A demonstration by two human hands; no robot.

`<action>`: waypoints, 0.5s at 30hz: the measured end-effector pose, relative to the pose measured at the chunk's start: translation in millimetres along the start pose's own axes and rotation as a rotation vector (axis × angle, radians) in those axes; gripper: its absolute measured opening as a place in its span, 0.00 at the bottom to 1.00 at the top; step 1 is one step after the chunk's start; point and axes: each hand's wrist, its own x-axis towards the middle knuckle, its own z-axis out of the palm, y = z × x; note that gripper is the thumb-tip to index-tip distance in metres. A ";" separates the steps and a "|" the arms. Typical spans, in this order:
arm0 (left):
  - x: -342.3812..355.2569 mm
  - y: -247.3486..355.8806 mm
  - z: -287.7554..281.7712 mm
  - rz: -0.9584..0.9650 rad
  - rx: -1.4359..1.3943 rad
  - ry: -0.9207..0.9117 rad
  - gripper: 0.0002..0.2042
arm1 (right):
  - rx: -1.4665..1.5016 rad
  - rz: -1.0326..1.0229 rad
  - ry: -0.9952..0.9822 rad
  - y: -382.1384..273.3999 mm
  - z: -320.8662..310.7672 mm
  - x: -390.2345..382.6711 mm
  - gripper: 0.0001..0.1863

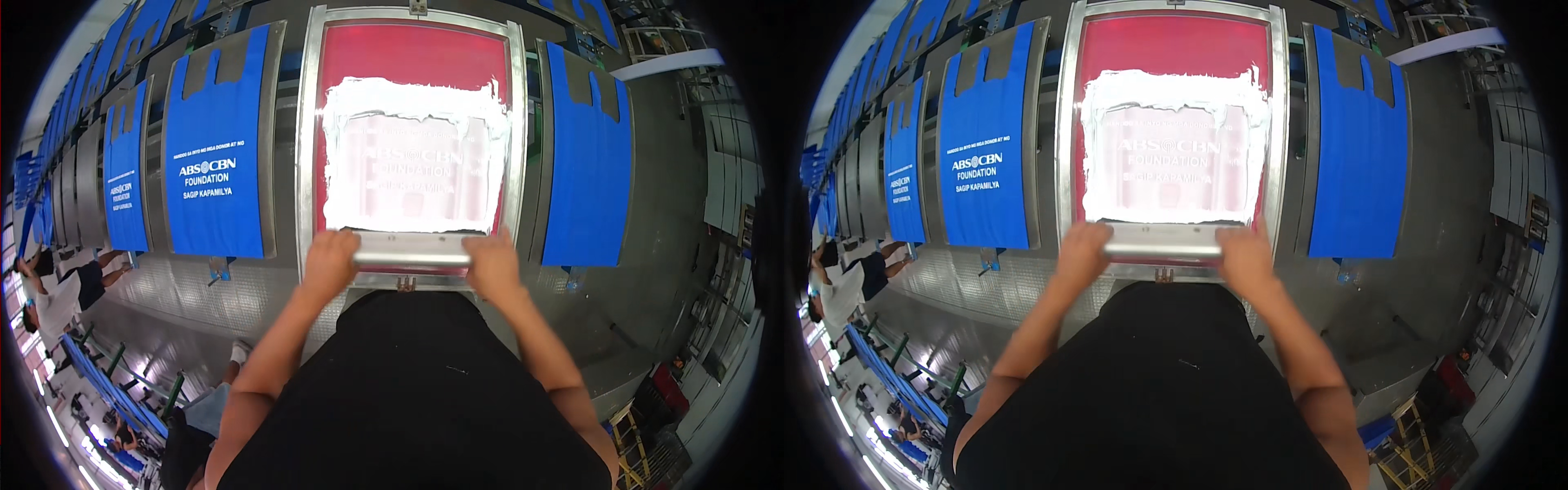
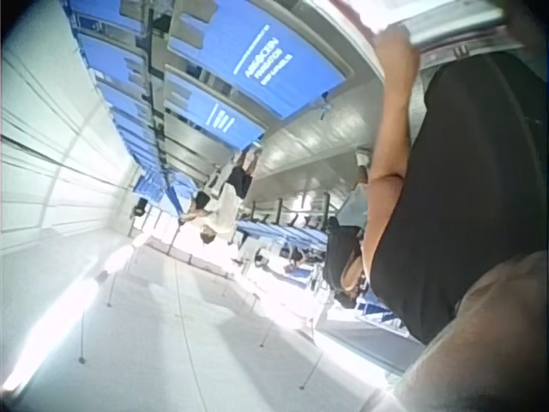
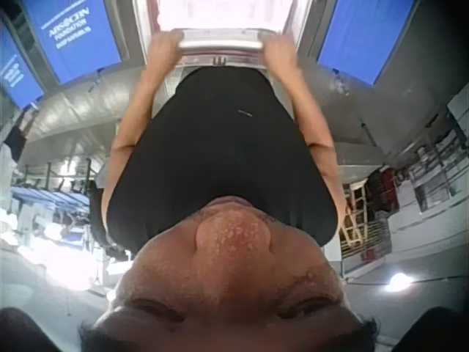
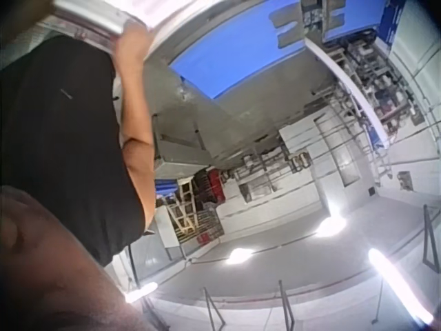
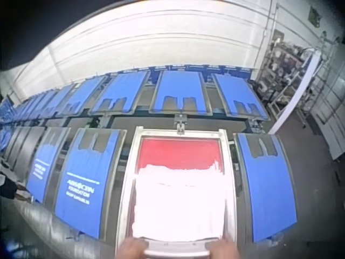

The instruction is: The person uses a squeegee to spread white ink evenly across a red screen printing frame. They repeatedly pull the ink from the top to the bottom of the frame to ensure full coverage of the mesh.

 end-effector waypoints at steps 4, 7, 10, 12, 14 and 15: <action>49.2 -20.5 6.3 -0.007 0.018 0.052 0.16 | -0.036 -0.052 0.206 25.4 9.8 57.8 0.23; 149.2 -39.7 -29.6 -0.109 0.121 -0.037 0.12 | -0.188 0.045 0.121 49.8 -37.0 143.2 0.18; 179.4 -33.1 -55.5 -0.155 0.102 -0.129 0.13 | -0.100 0.046 0.107 51.9 -80.9 161.0 0.18; 151.0 -23.9 -58.5 -0.161 0.103 -0.119 0.14 | -0.102 0.055 0.072 41.7 -81.5 136.5 0.18; 88.9 -3.3 -56.6 -0.206 0.064 -0.255 0.12 | -0.129 0.045 -0.098 21.4 -67.1 77.2 0.23; 54.0 9.8 -51.9 -0.184 0.008 -0.235 0.12 | -0.090 0.069 -0.102 9.9 -50.9 45.0 0.21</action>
